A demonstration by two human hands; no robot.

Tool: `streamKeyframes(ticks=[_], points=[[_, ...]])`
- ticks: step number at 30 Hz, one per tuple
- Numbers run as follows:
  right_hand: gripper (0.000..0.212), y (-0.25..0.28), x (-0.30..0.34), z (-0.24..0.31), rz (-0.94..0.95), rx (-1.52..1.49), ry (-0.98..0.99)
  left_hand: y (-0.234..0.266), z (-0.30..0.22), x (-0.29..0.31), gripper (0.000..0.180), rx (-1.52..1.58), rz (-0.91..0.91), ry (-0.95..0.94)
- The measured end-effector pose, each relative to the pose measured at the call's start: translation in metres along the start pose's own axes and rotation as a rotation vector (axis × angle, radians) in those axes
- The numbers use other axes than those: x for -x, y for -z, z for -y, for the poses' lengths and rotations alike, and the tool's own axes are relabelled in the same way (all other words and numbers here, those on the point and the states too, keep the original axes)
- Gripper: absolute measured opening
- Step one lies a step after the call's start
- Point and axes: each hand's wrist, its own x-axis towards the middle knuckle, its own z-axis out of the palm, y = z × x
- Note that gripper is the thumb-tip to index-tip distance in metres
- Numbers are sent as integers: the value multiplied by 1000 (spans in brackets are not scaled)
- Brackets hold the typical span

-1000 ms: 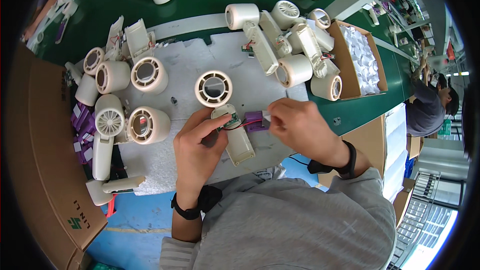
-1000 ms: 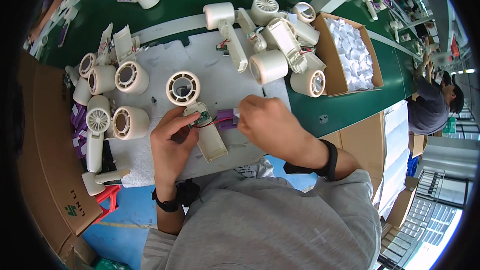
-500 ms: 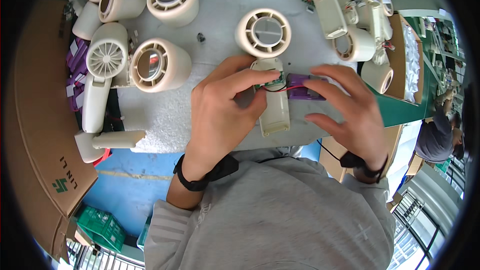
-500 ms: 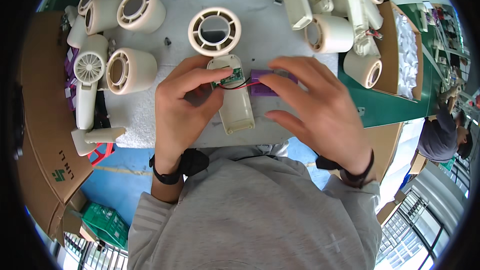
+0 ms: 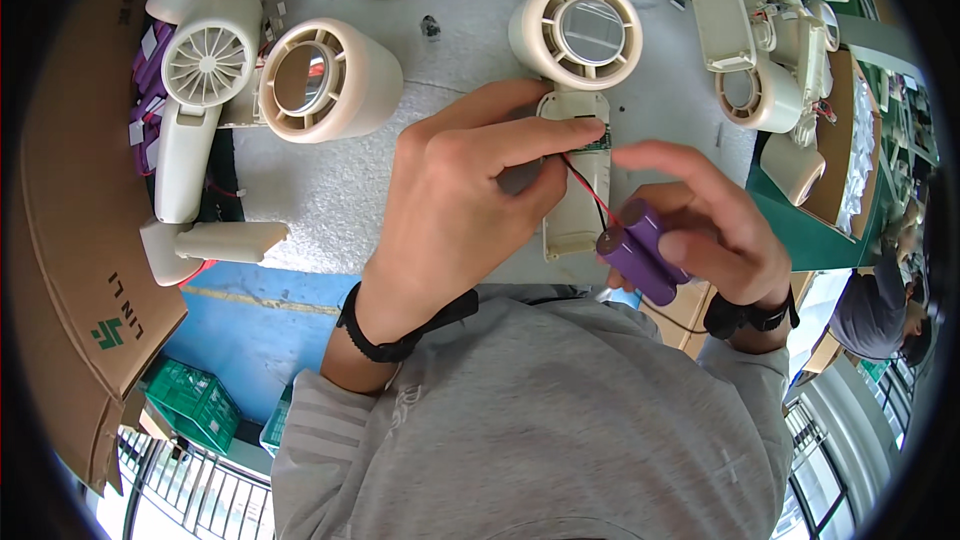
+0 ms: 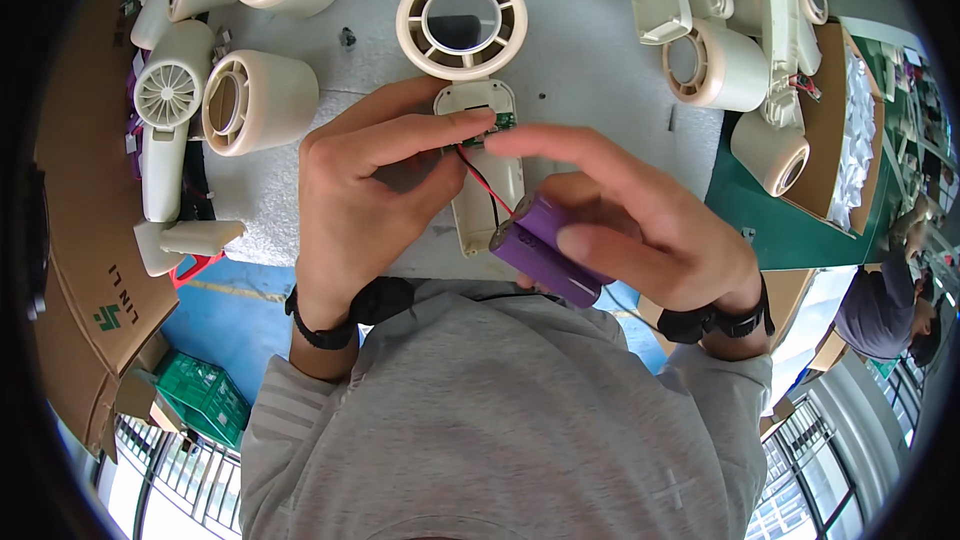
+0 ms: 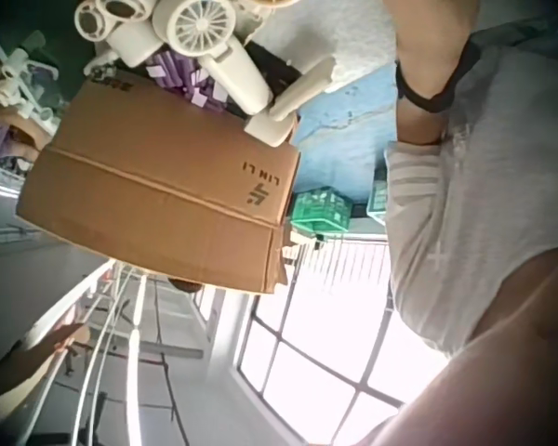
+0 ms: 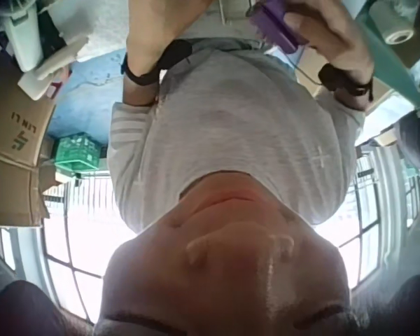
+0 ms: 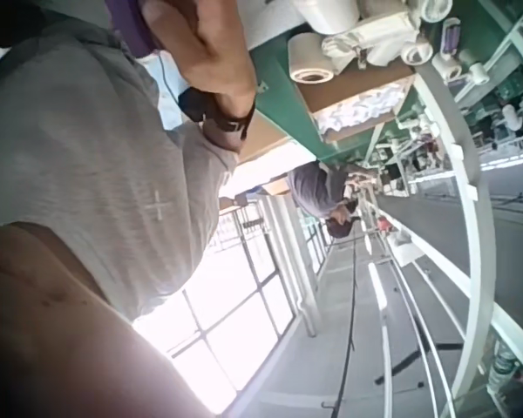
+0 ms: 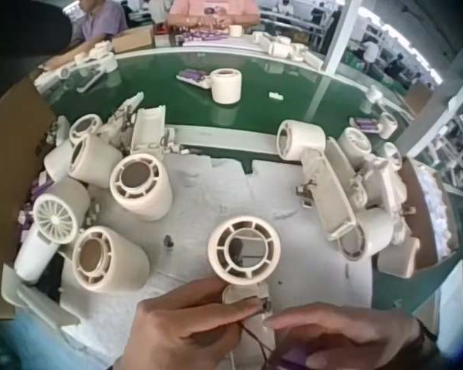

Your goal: Manually assemble various components of portable handheld fans, including batteries, circuit boards, and housing units.

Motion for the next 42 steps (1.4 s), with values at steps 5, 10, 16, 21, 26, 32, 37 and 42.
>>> streamKeyframes(ticks=[5, 10, 16, 21, 26, 32, 37, 42], points=[[96, -8, 2, -16, 88, -450, 86, 7, -3, -3, 38, -60, 59, -69], [98, -15, 8, -16, 18, -370, 54, 5, 1, -3, 36, -88, 43, -88], [73, -17, -3, 2, -124, 321, 270, 5, 0, -4, 34, -117, 33, -111], [69, -27, -10, 0, -156, 881, 429, 5, -1, -5, 33, -148, 28, -126], [70, -31, -17, -14, -203, 928, 491, 7, -4, -5, 31, -130, 33, -98], [64, -34, -20, -27, -304, 1073, 542, 9, 4, -7, 30, -79, 32, -125], [51, -42, -18, -32, -408, 1094, 554, 9, 5, -7, 30, -34, 48, -111], [44, -42, -18, -35, -462, 1052, 585, 11, 7, -8, 30, -4, 84, -98]])
